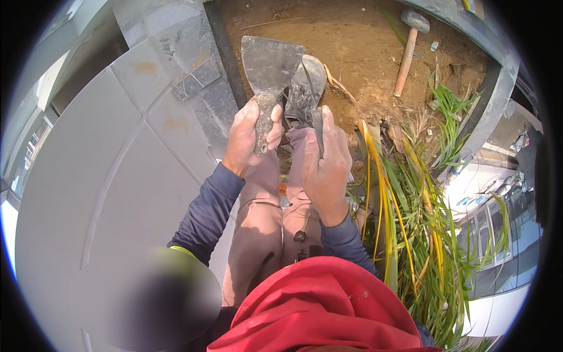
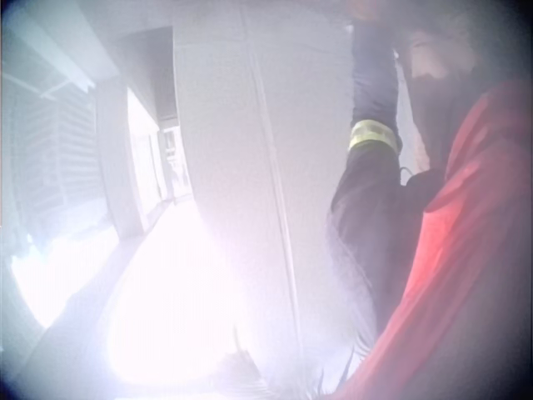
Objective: The person uses a trowel and a smaller tool to scoop and spread a gray paste onto a tiled surface. They repeatedly transfer material between the tools and smooth the paste along the edges of the tiles.
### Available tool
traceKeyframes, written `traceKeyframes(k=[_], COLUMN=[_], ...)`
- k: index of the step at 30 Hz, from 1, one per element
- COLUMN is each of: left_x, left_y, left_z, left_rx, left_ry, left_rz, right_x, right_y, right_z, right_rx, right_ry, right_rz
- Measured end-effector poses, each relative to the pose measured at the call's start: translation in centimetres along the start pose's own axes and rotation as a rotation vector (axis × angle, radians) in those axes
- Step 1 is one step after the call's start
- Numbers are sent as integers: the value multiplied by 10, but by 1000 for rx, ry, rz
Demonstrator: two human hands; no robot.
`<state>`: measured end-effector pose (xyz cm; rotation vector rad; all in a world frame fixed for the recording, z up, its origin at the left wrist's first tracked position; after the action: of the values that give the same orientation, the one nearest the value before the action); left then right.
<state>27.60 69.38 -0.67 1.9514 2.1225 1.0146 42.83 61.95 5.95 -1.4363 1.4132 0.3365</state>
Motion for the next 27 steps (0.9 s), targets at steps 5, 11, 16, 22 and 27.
traceKeyframes(k=[5, 11, 16, 22, 27], left_x=[-2, 7, 32, 31, 31], left_y=[7, -26, -40, -37, -16], left_z=[-1, 13, 16, 14, 5], left_rx=[-44, 303, 356, 254, 273], left_ry=[9, 494, 560, 387, 405], left_rz=[-231, 1267, 1683, 1233, 1171], right_x=[1, 14, 34, 18, 27], right_y=[13, -9, -28, -3, 9], right_z=[-11, -9, 5, 16, 37], right_rx=[-34, 120, 89, -59, -125], right_ry=[-5, 167, -5, 382, 361], right_rz=[18, 204, 128, 663, 669])
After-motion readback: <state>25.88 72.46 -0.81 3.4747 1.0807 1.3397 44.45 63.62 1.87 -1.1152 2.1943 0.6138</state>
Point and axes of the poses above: each hand's wrist, its own z-axis towards the middle knuckle, its own y-axis out of the palm, x = y × z, the point moved 1 cm from there along z, towards the middle knuckle, and after that the axes turned 9 degrees about z, right-handed, at the moved point
